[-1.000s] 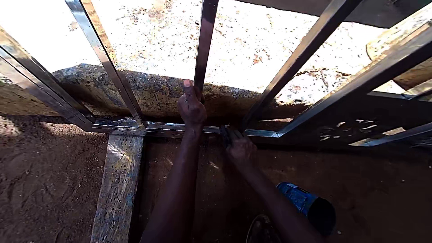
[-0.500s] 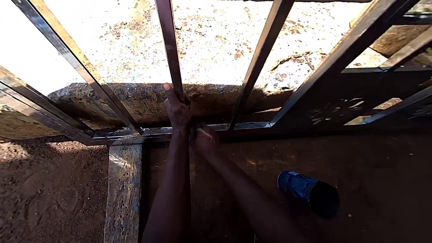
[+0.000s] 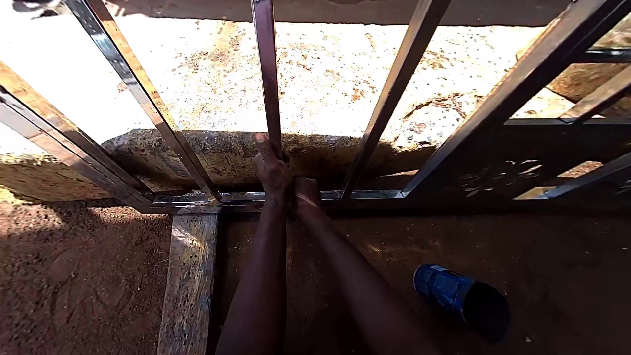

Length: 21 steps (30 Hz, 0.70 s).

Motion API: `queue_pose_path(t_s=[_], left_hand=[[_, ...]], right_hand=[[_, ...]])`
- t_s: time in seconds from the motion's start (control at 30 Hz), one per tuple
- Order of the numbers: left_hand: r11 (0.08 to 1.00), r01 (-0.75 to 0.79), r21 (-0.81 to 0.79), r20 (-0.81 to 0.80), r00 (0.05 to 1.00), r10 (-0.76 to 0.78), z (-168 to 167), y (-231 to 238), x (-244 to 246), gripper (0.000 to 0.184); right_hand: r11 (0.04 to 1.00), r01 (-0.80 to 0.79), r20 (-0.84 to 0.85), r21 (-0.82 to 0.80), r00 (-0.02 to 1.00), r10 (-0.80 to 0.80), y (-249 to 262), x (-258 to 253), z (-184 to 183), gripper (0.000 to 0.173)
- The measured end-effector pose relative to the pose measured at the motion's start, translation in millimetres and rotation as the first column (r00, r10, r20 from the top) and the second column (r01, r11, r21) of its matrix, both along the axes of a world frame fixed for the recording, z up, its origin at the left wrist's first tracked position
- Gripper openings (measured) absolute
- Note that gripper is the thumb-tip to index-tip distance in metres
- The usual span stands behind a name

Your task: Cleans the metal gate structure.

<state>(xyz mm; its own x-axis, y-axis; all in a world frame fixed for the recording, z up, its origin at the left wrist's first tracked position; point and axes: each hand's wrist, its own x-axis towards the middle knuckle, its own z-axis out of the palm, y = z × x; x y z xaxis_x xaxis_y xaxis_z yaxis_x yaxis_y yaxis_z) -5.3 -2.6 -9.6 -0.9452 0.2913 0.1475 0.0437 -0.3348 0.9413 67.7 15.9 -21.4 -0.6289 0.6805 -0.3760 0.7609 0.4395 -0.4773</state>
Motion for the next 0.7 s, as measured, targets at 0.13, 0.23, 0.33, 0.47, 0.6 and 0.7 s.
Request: queue_pose_path(t_s=[0.13, 0.23, 0.33, 0.47, 0.6, 0.7], left_hand=[[1.000, 0.008, 0.006, -0.002, 1.000, -0.008, 3, -2, 2, 0.064], [1.000, 0.016, 0.010, 0.000, 1.000, -0.016, 4, -1, 2, 0.064], [1.000, 0.013, 0.020, -0.010, 1.000, -0.013, -1, 0, 2, 0.065], [1.000, 0.022, 0.014, -0.018, 1.000, -0.022, 1, 3, 0, 0.065], [1.000, 0.004, 0.031, -0.003, 1.000, -0.004, 2, 3, 2, 0.064], [1.000, 0.002, 0.029, -0.001, 1.000, -0.002, 2, 2, 2, 0.064]], right_hand=[[0.999, -0.029, -0.088, 0.036, 0.996, 0.032, -8, 12, -5, 0.021], [0.999, -0.031, -0.070, -0.017, 0.997, 0.030, -11, 22, 0, 0.029], [1.000, -0.004, 0.053, -0.030, 0.999, 0.005, 4, -5, 4, 0.022], [0.999, -0.004, -0.194, 0.042, 0.981, 0.012, -11, 22, -15, 0.024], [0.996, -0.027, -0.175, -0.086, 0.985, 0.012, -12, 28, 1, 0.024], [0.993, -0.111, -0.226, -0.049, 0.969, 0.097, -5, 34, -3, 0.016]])
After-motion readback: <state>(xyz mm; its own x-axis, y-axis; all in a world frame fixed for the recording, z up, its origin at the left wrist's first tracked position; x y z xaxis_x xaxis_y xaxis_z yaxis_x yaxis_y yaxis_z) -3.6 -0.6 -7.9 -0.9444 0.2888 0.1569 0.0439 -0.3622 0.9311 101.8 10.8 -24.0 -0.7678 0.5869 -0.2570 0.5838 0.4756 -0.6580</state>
